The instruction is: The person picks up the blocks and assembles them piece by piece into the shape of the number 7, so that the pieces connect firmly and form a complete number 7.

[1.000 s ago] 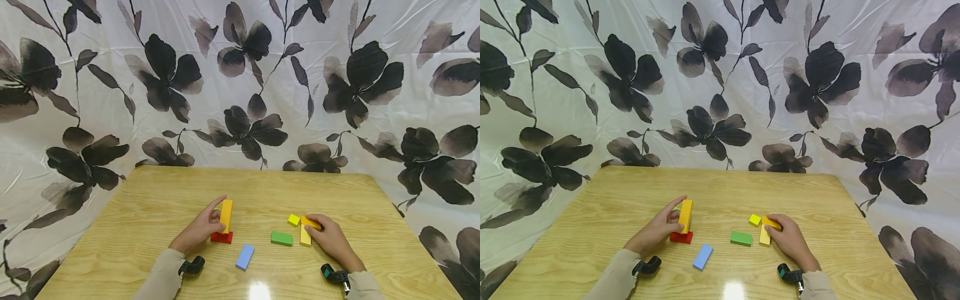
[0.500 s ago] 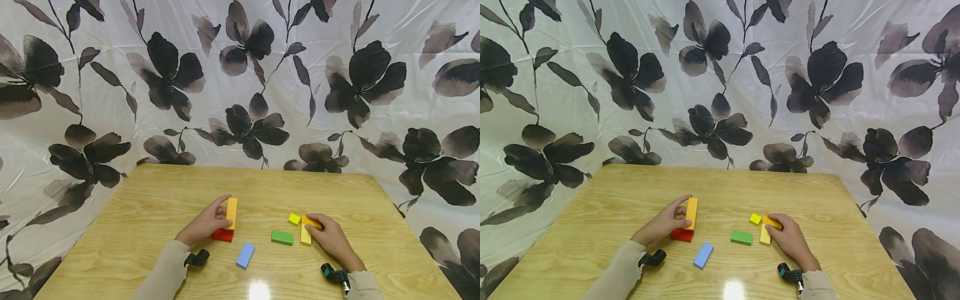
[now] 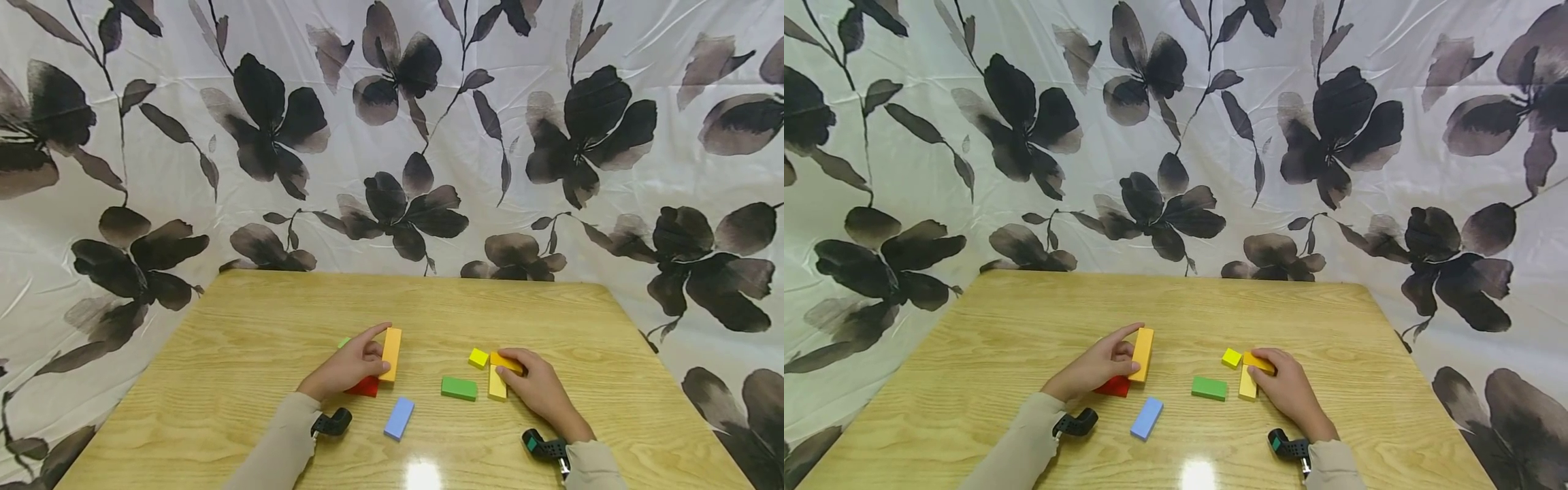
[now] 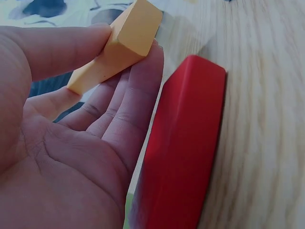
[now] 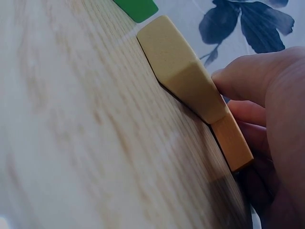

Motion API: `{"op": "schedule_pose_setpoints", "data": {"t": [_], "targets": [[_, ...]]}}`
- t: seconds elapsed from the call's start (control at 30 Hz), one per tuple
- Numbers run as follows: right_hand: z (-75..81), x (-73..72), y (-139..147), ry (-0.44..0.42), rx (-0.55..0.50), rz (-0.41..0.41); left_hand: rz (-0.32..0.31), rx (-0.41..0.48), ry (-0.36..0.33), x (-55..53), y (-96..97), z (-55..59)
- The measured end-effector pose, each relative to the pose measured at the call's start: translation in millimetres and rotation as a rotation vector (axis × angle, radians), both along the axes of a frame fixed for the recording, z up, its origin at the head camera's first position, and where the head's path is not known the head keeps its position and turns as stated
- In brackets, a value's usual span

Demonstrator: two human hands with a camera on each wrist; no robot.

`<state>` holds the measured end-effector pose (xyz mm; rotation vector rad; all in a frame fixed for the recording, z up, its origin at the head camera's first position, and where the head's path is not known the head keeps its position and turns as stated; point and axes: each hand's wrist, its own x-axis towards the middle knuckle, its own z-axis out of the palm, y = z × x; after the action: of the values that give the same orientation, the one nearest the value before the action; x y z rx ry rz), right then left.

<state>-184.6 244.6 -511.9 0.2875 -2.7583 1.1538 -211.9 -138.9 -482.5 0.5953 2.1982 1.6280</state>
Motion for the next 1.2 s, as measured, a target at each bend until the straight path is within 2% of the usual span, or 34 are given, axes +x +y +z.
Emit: {"op": "schedule_pose_setpoints", "data": {"t": [0.13, 0.4, 0.6, 0.9, 1.2], "targets": [[-0.8, -0.4, 0.2, 0.000, 0.009, -0.004, -0.005, -0.009, 0.005, -2.4, 4.9, -0.7], [-3.5, 1.4, -0.7, -0.011, 0.009, 0.001, -0.017, -0.011, -0.029, -3.4, 11.5, -2.8], [-4.2, 1.3, -2.4, -0.004, -0.002, -0.004, -0.030, -0.008, -0.040, -4.3, 15.3, -0.4], [-0.3, -0.5, -0.2, 0.002, -0.002, -0.001, -0.039, -0.045, -0.032, -8.7, 24.2, 2.0], [-1.4, -0.2, 0.1, 0.010, 0.006, 0.001, -0.037, -0.047, -0.026, -7.0, 30.4, -0.1]]}}
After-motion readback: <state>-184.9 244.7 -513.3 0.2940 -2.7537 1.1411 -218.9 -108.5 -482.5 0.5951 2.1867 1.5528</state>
